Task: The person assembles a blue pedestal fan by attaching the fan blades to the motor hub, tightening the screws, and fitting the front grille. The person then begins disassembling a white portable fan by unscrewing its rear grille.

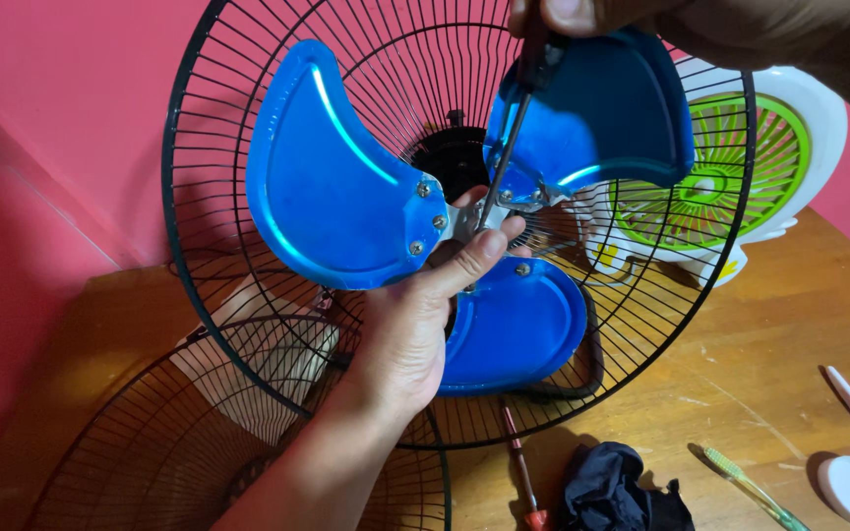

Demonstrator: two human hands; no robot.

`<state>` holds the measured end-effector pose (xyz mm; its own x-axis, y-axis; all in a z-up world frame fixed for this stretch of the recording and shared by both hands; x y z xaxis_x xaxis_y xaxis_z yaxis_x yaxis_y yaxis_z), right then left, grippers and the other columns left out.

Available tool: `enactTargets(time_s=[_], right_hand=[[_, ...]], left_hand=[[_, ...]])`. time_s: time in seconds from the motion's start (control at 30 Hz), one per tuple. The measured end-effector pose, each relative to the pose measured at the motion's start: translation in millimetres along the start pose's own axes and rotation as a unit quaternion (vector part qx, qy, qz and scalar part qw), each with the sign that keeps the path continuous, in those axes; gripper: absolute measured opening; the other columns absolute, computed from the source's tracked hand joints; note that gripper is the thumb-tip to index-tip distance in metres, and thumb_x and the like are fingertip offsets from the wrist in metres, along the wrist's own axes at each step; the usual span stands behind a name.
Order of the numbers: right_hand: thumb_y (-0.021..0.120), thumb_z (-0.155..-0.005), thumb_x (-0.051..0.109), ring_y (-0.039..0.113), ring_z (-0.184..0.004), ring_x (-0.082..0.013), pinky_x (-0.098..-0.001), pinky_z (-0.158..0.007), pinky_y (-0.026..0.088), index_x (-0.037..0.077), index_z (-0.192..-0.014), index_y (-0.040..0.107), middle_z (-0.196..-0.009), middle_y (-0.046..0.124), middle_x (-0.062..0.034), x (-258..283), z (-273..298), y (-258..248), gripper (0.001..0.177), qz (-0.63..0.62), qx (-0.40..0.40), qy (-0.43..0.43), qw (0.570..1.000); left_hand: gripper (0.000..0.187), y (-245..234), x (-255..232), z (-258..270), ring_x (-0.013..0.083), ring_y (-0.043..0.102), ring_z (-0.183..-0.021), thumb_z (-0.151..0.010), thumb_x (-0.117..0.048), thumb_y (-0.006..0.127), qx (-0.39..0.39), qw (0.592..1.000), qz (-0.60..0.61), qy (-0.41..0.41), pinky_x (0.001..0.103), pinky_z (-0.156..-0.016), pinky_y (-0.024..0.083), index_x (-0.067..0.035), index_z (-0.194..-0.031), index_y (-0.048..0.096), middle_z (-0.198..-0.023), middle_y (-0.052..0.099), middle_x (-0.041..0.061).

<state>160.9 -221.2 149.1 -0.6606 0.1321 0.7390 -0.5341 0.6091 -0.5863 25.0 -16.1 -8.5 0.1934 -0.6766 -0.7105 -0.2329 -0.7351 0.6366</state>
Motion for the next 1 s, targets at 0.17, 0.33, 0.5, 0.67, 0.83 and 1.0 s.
enactTargets(time_s=[0.17, 0.33, 0.5, 0.67, 0.83, 1.0], right_hand=[[0.072, -0.105, 0.023, 0.064, -0.084, -0.0117, -0.0327, -0.082, 0.056, 0.005, -0.107, 0.067, -0.089, 0.066, -0.0021, 3.4, 6.7, 4.5, 0.018, 0.004, -0.042, -0.009, 0.999], [0.07, -0.105, 0.015, 0.07, -0.097, -0.0156, -0.0343, -0.096, 0.059, 0.003, -0.118, 0.069, -0.101, 0.071, -0.0049, 15.3, 36.2, 21.6, 0.018, -0.059, -0.102, 0.005, 0.993], [0.06, -0.108, 0.017, 0.072, -0.103, -0.0245, -0.0399, -0.103, 0.059, -0.003, -0.12, 0.066, -0.107, 0.07, -0.0127, 24.5, 59.0, 34.5, 0.024, -0.058, -0.175, 0.015, 0.983], [0.048, -0.108, 0.026, 0.07, -0.11, -0.0269, -0.0454, -0.104, 0.059, 0.001, -0.113, 0.062, -0.107, 0.068, -0.0144, 24.3, 67.7, 28.9, 0.029, -0.077, -0.224, -0.024, 0.971], [0.057, -0.102, 0.019, 0.067, -0.097, -0.0213, -0.0392, -0.091, 0.056, 0.004, -0.107, 0.061, -0.098, 0.066, -0.0099, 31.2, 63.4, 27.9, 0.016, 0.046, -0.259, 0.0, 0.965], [0.066, -0.095, 0.012, 0.064, -0.085, -0.0157, -0.0329, -0.078, 0.053, 0.007, -0.102, 0.059, -0.089, 0.064, -0.0055, 39.0, 49.3, 30.7, 0.011, 0.165, -0.272, 0.037, 0.947]], left_hand=[[0.035, 2.9, -3.8, 4.6, 0.0259, 0.074, -0.102, -0.086, -0.002, 0.077, -0.026, 0.999, -0.022, 0.003, 0.042, -0.087, 0.064, 0.002, -0.118, 0.064, -0.113, 0.072, 0.016], [0.034, 1.4, -11.4, 9.2, 0.026, 0.074, -0.098, -0.085, -0.001, 0.078, -0.013, 0.998, -0.057, 0.024, 0.042, -0.085, 0.063, 0.003, -0.115, 0.064, -0.11, 0.071, 0.017], [0.031, 0.7, -20.0, 11.8, 0.0205, 0.071, -0.096, -0.086, 0.001, 0.078, -0.008, 0.995, -0.094, 0.034, 0.038, -0.089, 0.059, 0.003, -0.114, 0.066, -0.108, 0.071, 0.014], [0.024, -3.8, -25.5, 6.1, 0.0187, 0.072, -0.098, -0.089, 0.0, 0.076, 0.019, 0.994, -0.104, 0.016, 0.034, -0.093, 0.056, 0.003, -0.111, 0.068, -0.105, 0.074, 0.011], [0.025, -1.8, -26.5, 7.5, 0.0177, 0.072, -0.1, -0.087, -0.001, 0.077, 0.029, 0.994, -0.107, 0.008, 0.033, -0.093, 0.056, 0.0, -0.11, 0.068, -0.106, 0.075, 0.009], [0.024, -0.2, -29.6, 5.7, 0.0183, 0.072, -0.099, -0.086, -0.002, 0.078, 0.037, 0.991, -0.127, -0.011, 0.033, -0.09, 0.056, -0.001, -0.108, 0.07, -0.106, 0.075, 0.009]])
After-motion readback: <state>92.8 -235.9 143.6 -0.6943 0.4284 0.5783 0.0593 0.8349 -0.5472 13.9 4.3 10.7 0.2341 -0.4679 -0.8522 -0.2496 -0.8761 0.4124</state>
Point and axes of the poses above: each hand's wrist, its own z-axis away from the middle knuckle, its own y-axis out of the palm, x = y × z, the point moved 2 cm from there along -z, towards the middle knuckle
